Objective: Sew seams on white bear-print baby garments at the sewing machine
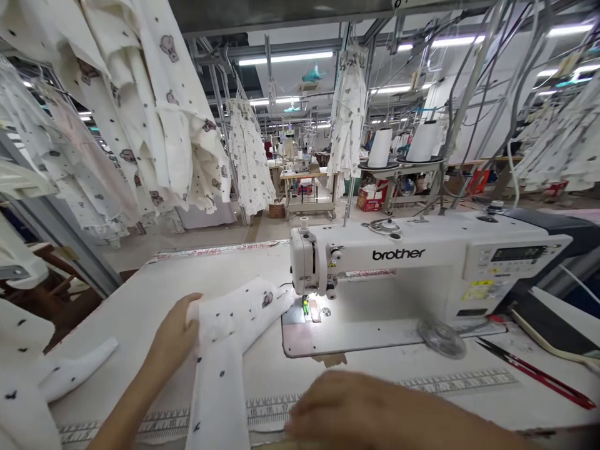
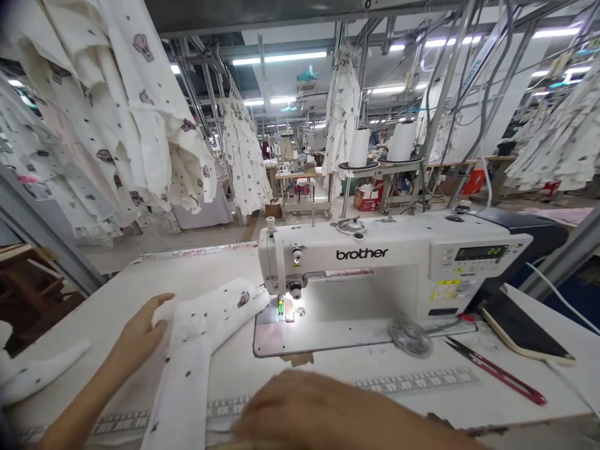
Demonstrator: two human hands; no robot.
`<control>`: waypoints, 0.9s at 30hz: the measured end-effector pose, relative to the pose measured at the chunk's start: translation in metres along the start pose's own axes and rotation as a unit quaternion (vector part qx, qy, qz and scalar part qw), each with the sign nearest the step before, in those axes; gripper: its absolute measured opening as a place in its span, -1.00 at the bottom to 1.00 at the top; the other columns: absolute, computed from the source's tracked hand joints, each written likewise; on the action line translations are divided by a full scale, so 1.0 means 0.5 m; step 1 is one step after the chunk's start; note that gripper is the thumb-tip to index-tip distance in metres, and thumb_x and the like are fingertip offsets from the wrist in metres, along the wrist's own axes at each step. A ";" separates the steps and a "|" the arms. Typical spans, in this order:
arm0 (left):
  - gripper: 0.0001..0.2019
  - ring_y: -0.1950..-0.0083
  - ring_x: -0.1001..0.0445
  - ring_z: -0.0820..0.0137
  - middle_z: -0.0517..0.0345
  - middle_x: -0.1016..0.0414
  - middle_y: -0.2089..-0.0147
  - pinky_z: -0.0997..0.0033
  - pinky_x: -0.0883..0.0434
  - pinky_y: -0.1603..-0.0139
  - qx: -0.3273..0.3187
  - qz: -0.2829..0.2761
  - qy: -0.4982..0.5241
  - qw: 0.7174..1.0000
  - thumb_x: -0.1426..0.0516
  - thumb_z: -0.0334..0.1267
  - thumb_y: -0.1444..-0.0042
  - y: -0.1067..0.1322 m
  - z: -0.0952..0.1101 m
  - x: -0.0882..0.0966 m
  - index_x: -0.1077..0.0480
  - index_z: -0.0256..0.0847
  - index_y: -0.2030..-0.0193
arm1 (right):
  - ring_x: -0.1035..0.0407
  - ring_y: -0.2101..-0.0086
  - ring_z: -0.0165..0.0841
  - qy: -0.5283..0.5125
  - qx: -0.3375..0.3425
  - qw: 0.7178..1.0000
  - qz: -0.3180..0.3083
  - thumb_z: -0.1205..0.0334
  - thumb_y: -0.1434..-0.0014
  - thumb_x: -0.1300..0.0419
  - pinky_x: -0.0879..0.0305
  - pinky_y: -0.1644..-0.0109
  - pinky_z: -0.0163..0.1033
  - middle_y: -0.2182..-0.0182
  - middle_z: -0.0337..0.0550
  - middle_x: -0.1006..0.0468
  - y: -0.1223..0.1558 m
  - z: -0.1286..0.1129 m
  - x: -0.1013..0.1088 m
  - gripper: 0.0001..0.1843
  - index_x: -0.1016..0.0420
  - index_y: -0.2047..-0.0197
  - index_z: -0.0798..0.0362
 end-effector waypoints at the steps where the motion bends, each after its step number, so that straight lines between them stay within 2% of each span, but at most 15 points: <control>1: -0.59 -0.30 -0.28 0.09 -0.02 -0.42 -0.18 0.04 -0.14 -0.37 -0.031 -0.031 -0.016 0.999 -0.08 -0.24 0.02 0.006 0.026 -0.030 -0.38 -0.12 -0.02 | -0.40 -0.05 -0.25 0.007 -0.024 1.000 0.016 0.10 -0.32 -0.18 -0.30 -0.13 -0.27 -0.05 -0.04 -0.51 0.005 0.030 0.016 -0.54 -0.39 -0.23 0.04; 2: -0.61 -0.29 -0.31 0.14 0.02 -0.42 -0.19 0.07 -0.15 -0.37 -0.064 -0.069 -0.028 0.995 -0.05 -0.22 -0.06 0.013 0.055 -0.070 -0.39 -0.12 -0.06 | -0.38 -0.06 -0.25 0.014 -0.049 0.998 0.028 0.08 -0.31 -0.20 -0.28 -0.16 -0.25 -0.07 -0.04 -0.50 0.008 0.064 0.028 -0.55 -0.40 -0.23 0.02; 3: -0.63 -0.28 -0.33 0.20 0.07 -0.43 -0.20 0.12 -0.18 -0.37 -0.097 -0.110 -0.039 0.988 -0.03 -0.20 -0.14 0.022 0.084 -0.116 -0.39 -0.10 -0.09 | -0.40 -0.04 -0.27 0.025 -0.043 0.998 0.034 0.09 -0.32 -0.20 -0.29 -0.14 -0.26 -0.04 -0.04 -0.51 0.009 0.092 0.034 -0.58 -0.43 -0.20 0.02; 5: -0.63 -0.27 -0.36 0.26 0.14 -0.43 -0.23 0.18 -0.24 -0.34 -0.148 -0.180 -0.062 0.971 -0.02 -0.19 -0.21 0.039 0.133 -0.209 -0.40 -0.06 -0.13 | -0.41 -0.02 -0.27 0.079 -0.010 0.996 0.042 0.12 -0.35 -0.18 -0.30 -0.12 -0.22 -0.01 -0.01 -0.53 0.005 0.145 0.038 -0.64 -0.46 -0.15 0.05; 6: -0.62 -0.30 -0.33 0.24 0.11 -0.41 -0.26 0.14 -0.23 -0.36 -0.165 -0.198 -0.077 0.963 -0.03 -0.20 -0.22 0.046 0.148 -0.249 -0.39 -0.08 -0.16 | -0.41 0.00 -0.25 0.116 0.015 0.992 0.049 0.14 -0.36 -0.15 -0.31 -0.10 -0.19 0.01 -0.01 -0.54 0.002 0.168 0.037 -0.66 -0.46 -0.14 0.07; 8: -0.58 -0.36 -0.24 0.15 -0.01 -0.32 -0.32 -0.01 -0.14 -0.40 -0.187 -0.213 -0.108 0.953 -0.02 -0.26 -0.23 0.055 0.162 -0.301 -0.34 -0.19 -0.22 | -0.41 0.04 -0.24 0.173 0.059 0.980 0.080 0.17 -0.39 -0.09 -0.32 -0.07 -0.15 0.04 0.01 -0.55 -0.002 0.205 0.038 -0.70 -0.47 -0.10 0.10; 9: -0.56 -0.39 -0.18 0.11 -0.07 -0.28 -0.35 -0.09 -0.09 -0.41 -0.193 -0.213 -0.122 0.950 0.00 -0.28 -0.24 0.060 0.162 -0.313 -0.31 -0.24 -0.25 | -0.42 0.05 -0.24 0.190 0.080 0.973 0.102 0.19 -0.41 -0.07 -0.33 -0.06 -0.15 0.05 0.01 -0.56 -0.002 0.217 0.040 -0.70 -0.47 -0.09 0.12; 11: -0.55 -0.42 -0.12 0.10 -0.08 -0.22 -0.38 -0.15 -0.03 -0.43 -0.206 -0.219 -0.142 0.943 0.03 -0.29 -0.28 0.075 0.154 -0.316 -0.26 -0.24 -0.29 | -0.42 0.08 -0.26 0.208 0.109 0.960 0.154 0.22 -0.42 -0.04 -0.35 -0.03 -0.16 0.07 0.03 -0.57 0.004 0.228 0.048 -0.70 -0.44 -0.10 0.14; 14: -0.57 -0.44 -0.08 0.21 0.05 -0.18 -0.40 -0.07 -0.04 -0.45 -0.277 -0.254 -0.165 0.912 0.06 -0.29 -0.33 0.122 0.152 -0.292 -0.22 -0.10 -0.32 | -0.42 0.09 -0.28 0.219 0.122 0.947 0.199 0.21 -0.42 -0.04 -0.35 0.00 -0.18 0.06 0.03 -0.56 0.014 0.224 0.054 -0.70 -0.40 -0.12 0.15; 18: -0.52 -0.46 -0.03 0.26 0.05 -0.04 -0.46 0.05 -0.16 -0.42 -0.387 -0.281 -0.194 0.857 0.04 -0.28 -0.35 0.185 0.177 -0.262 -0.07 -0.09 -0.39 | -0.39 0.07 -0.26 0.214 0.113 0.960 0.140 0.15 -0.39 -0.09 -0.32 -0.06 -0.15 0.04 0.01 -0.54 0.014 0.213 0.026 -0.67 -0.41 -0.11 0.16; 20: -0.45 -0.47 0.01 0.19 -0.02 0.01 -0.48 -0.03 -0.13 -0.42 -0.424 -0.270 -0.213 0.838 0.01 -0.21 -0.35 0.195 0.194 -0.258 0.02 -0.15 -0.43 | -0.36 0.00 -0.25 0.193 0.094 0.971 0.108 0.12 -0.38 -0.12 -0.26 -0.16 -0.11 0.03 -0.02 -0.55 0.015 0.215 0.012 -0.66 -0.42 -0.11 0.14; 22: -0.40 -0.48 0.04 0.12 -0.05 -0.04 -0.46 -0.17 -0.01 -0.43 -0.468 -0.273 -0.229 0.809 -0.02 -0.13 -0.34 0.201 0.211 -0.265 0.06 -0.20 -0.44 | -0.32 -0.09 -0.25 0.168 0.073 0.979 0.092 0.10 -0.37 -0.13 -0.16 -0.26 -0.07 0.01 -0.04 -0.54 0.018 0.220 0.004 -0.64 -0.41 -0.13 0.12; 24: -0.42 -0.46 -0.02 0.10 -0.04 -0.18 -0.40 -0.21 0.06 -0.44 -0.496 -0.287 -0.230 0.786 -0.02 -0.08 -0.34 0.203 0.221 -0.278 -0.02 -0.22 -0.41 | -0.29 -0.14 -0.27 0.146 0.062 0.984 0.086 0.13 -0.38 -0.11 -0.10 -0.32 -0.08 -0.04 -0.04 -0.53 0.021 0.223 0.001 -0.65 -0.40 -0.14 0.12; 25: -0.47 -0.43 -0.10 0.11 -0.03 -0.26 -0.36 -0.21 0.04 -0.43 -0.496 -0.287 -0.226 0.788 -0.01 -0.07 -0.35 0.200 0.223 -0.282 -0.08 -0.22 -0.38 | -0.28 -0.15 -0.28 0.137 0.063 0.985 0.083 0.16 -0.38 -0.10 -0.10 -0.32 -0.11 -0.05 -0.03 -0.52 0.022 0.223 0.000 -0.66 -0.40 -0.14 0.14; 27: -0.55 -0.32 -0.28 0.13 -0.03 -0.39 -0.25 -0.18 -0.09 -0.39 -0.467 -0.275 -0.213 0.813 0.03 -0.08 -0.37 0.186 0.222 -0.285 -0.19 -0.23 -0.30 | -0.29 -0.16 -0.31 0.123 0.071 0.987 0.074 0.21 -0.38 -0.08 -0.13 -0.32 -0.16 -0.04 -0.01 -0.53 0.022 0.220 0.000 -0.69 -0.42 -0.12 0.16</control>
Point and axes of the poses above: each hand's wrist, its own y-axis away from the middle knuckle, its own x-axis out of the back of the hand, z = x × y, the point moved 8 cm from there along -y, towards the middle knuckle
